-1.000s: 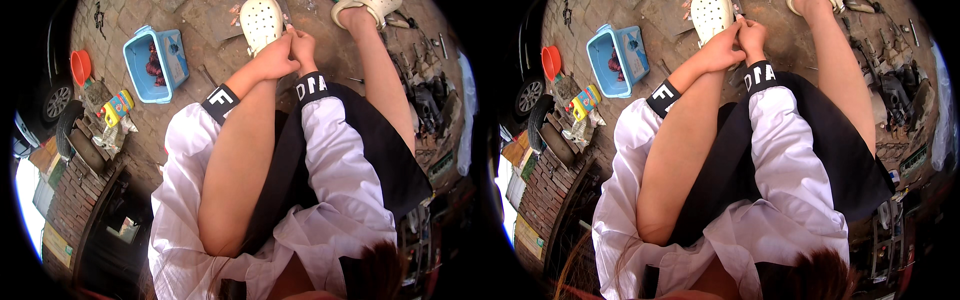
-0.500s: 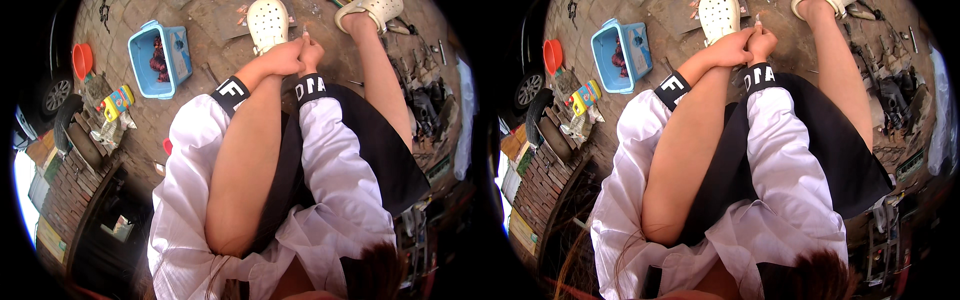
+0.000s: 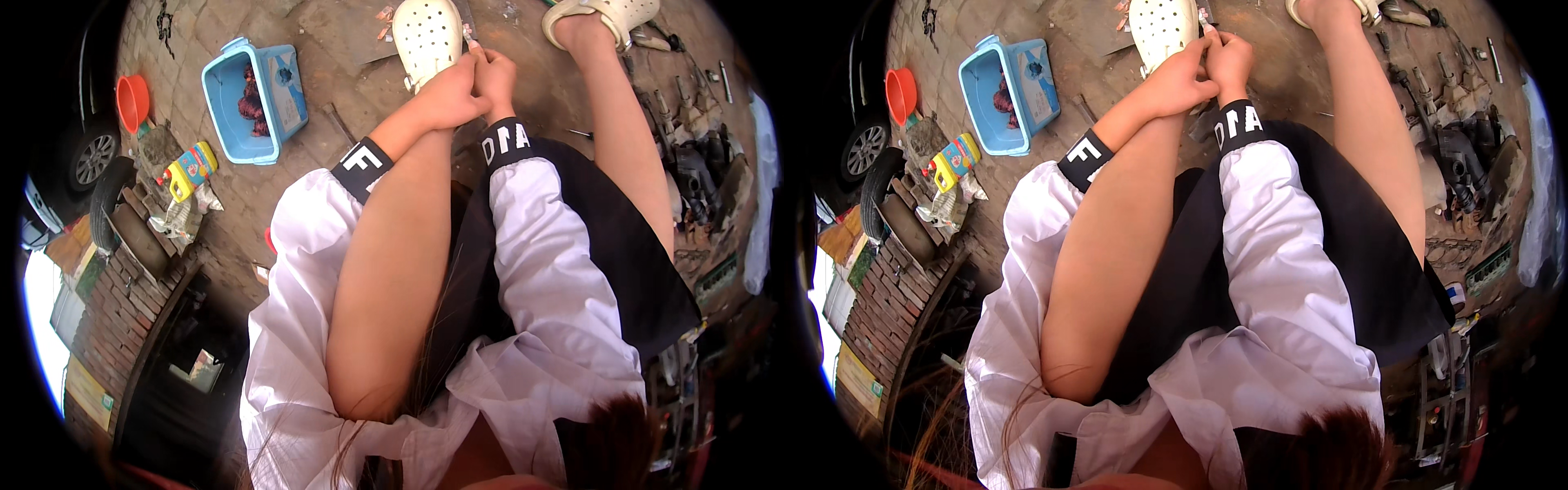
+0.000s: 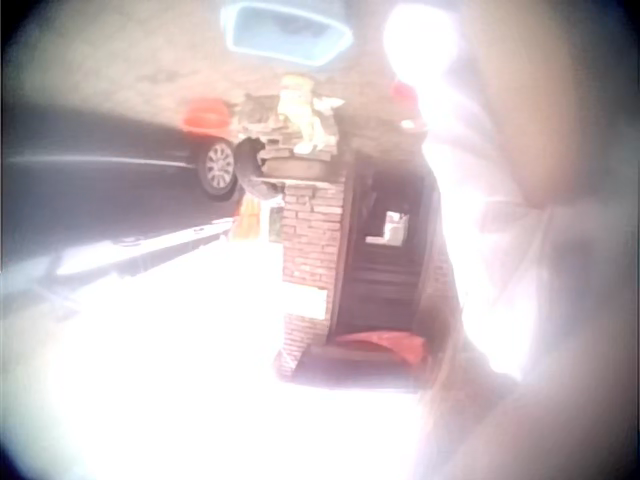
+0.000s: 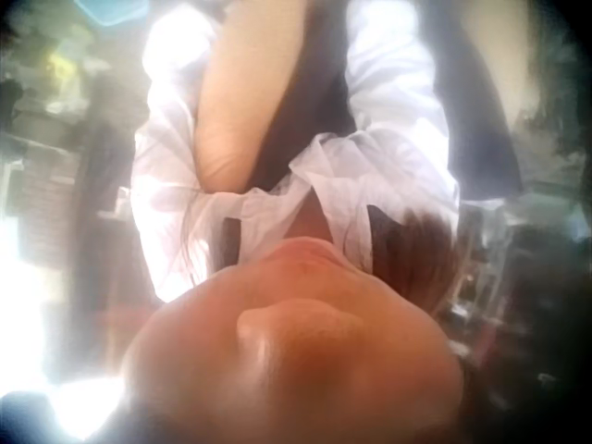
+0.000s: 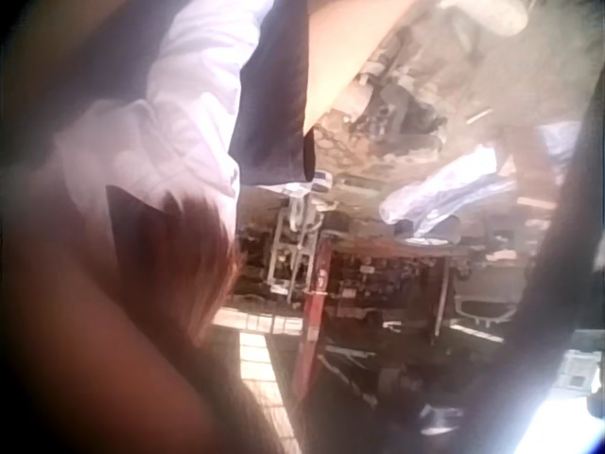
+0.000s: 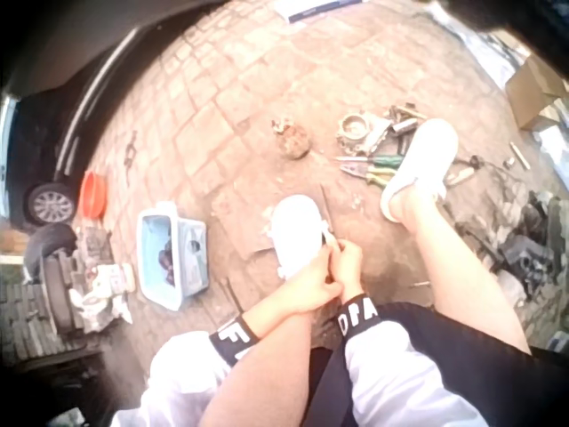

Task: The person sits on the floor and uses a hammer and a small metal file to shape and smooth a small metal piece. They repeatedly hammer the piece on a metal plate, then file its edges, and inspect the result.

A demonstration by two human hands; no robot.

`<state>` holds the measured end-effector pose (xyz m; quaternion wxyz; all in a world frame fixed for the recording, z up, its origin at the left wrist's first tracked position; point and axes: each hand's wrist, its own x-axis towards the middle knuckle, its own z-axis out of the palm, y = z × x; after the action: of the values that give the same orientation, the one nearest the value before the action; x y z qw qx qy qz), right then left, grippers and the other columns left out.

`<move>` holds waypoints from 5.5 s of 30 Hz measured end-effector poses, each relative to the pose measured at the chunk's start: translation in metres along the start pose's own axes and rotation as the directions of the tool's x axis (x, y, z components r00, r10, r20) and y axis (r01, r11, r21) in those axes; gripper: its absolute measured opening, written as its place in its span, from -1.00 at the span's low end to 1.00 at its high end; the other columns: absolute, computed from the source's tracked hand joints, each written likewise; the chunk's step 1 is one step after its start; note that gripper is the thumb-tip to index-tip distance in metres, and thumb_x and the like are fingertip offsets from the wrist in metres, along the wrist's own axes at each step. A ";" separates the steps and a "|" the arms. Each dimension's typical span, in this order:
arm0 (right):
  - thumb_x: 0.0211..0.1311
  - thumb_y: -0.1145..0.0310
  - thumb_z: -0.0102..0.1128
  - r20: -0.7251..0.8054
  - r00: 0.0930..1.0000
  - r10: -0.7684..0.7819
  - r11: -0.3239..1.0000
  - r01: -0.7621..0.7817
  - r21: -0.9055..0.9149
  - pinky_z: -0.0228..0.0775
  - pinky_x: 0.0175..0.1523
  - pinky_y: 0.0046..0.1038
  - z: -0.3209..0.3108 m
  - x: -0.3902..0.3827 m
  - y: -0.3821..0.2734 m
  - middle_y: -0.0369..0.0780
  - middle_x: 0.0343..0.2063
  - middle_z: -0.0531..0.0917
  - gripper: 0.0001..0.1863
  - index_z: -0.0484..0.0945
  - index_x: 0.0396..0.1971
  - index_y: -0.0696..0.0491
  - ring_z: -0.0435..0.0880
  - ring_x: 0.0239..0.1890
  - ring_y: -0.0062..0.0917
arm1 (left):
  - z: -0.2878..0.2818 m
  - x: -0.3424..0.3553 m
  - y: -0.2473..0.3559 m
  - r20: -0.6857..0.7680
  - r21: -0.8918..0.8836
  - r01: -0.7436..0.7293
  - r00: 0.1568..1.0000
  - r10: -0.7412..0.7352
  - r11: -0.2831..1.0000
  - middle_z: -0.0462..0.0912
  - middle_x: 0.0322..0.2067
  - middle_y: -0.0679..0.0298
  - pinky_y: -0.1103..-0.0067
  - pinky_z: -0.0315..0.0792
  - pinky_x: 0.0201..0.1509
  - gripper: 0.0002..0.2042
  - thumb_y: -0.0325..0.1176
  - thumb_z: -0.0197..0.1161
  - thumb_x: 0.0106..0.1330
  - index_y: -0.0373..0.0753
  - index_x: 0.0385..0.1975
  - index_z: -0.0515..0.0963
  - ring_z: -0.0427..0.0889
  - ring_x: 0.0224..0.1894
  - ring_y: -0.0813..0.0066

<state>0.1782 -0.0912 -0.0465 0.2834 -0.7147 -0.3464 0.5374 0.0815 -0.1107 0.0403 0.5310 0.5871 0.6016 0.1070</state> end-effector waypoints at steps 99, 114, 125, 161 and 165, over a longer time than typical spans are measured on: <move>0.21 0.21 0.23 0.007 0.999 -0.034 0.997 0.034 -0.069 0.42 -0.42 -0.38 -0.003 -0.002 -0.005 -0.13 -0.66 0.65 -0.66 0.66 -0.54 0.23 0.55 -0.63 -0.49 | -0.005 0.002 0.000 0.042 0.011 -0.003 0.999 0.002 1.000 0.64 -0.41 -0.09 0.45 0.49 -0.19 -0.31 -0.37 0.25 -0.05 -0.54 0.13 0.21 0.65 -0.30 0.11; 0.23 0.25 0.21 -0.063 0.998 0.019 0.998 -0.016 0.056 0.40 -0.45 -0.40 0.006 -0.010 -0.004 -0.17 -0.70 0.63 -0.64 0.63 -0.60 0.25 0.51 -0.66 -0.56 | -0.007 0.001 -0.001 0.054 0.054 -0.039 0.998 0.036 0.998 0.61 -0.27 -0.16 0.39 0.48 -0.10 -0.32 -0.30 0.26 -0.02 -0.50 0.13 0.25 0.63 -0.18 0.03; 0.23 0.23 0.21 -0.048 0.999 -0.004 1.000 0.005 0.008 0.37 -0.45 -0.40 -0.006 -0.021 -0.020 -0.18 -0.69 0.62 -0.64 0.62 -0.60 0.22 0.52 -0.65 -0.51 | -0.004 -0.004 -0.003 0.045 0.043 0.017 0.999 -0.019 0.999 0.65 -0.36 -0.07 0.46 0.48 -0.18 -0.37 -0.35 0.25 0.01 -0.51 0.10 0.25 0.66 -0.29 0.17; 0.23 0.23 0.22 -0.068 0.997 0.021 0.998 -0.017 0.057 0.39 -0.47 -0.41 0.005 -0.009 -0.014 -0.19 -0.68 0.63 -0.65 0.64 -0.56 0.24 0.52 -0.65 -0.54 | -0.003 0.001 -0.007 0.017 0.060 -0.051 0.999 0.050 0.997 0.63 -0.33 -0.12 0.43 0.48 -0.12 -0.30 -0.35 0.26 -0.01 -0.53 0.17 0.19 0.65 -0.24 0.10; 0.23 0.22 0.22 -0.063 0.997 0.036 0.996 -0.030 0.086 0.38 -0.45 -0.40 -0.002 -0.012 -0.018 -0.18 -0.67 0.62 -0.65 0.63 -0.56 0.24 0.52 -0.64 -0.54 | -0.003 0.000 -0.004 0.023 -0.026 -0.053 0.998 0.054 0.998 0.64 -0.33 -0.13 0.43 0.48 -0.09 -0.31 -0.35 0.25 -0.01 -0.52 0.16 0.20 0.65 -0.22 0.09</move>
<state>0.1741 -0.0902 -0.0250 0.3157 -0.7247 -0.3020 0.5329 0.0769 -0.1103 0.0379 0.5426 0.5975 0.5778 0.1217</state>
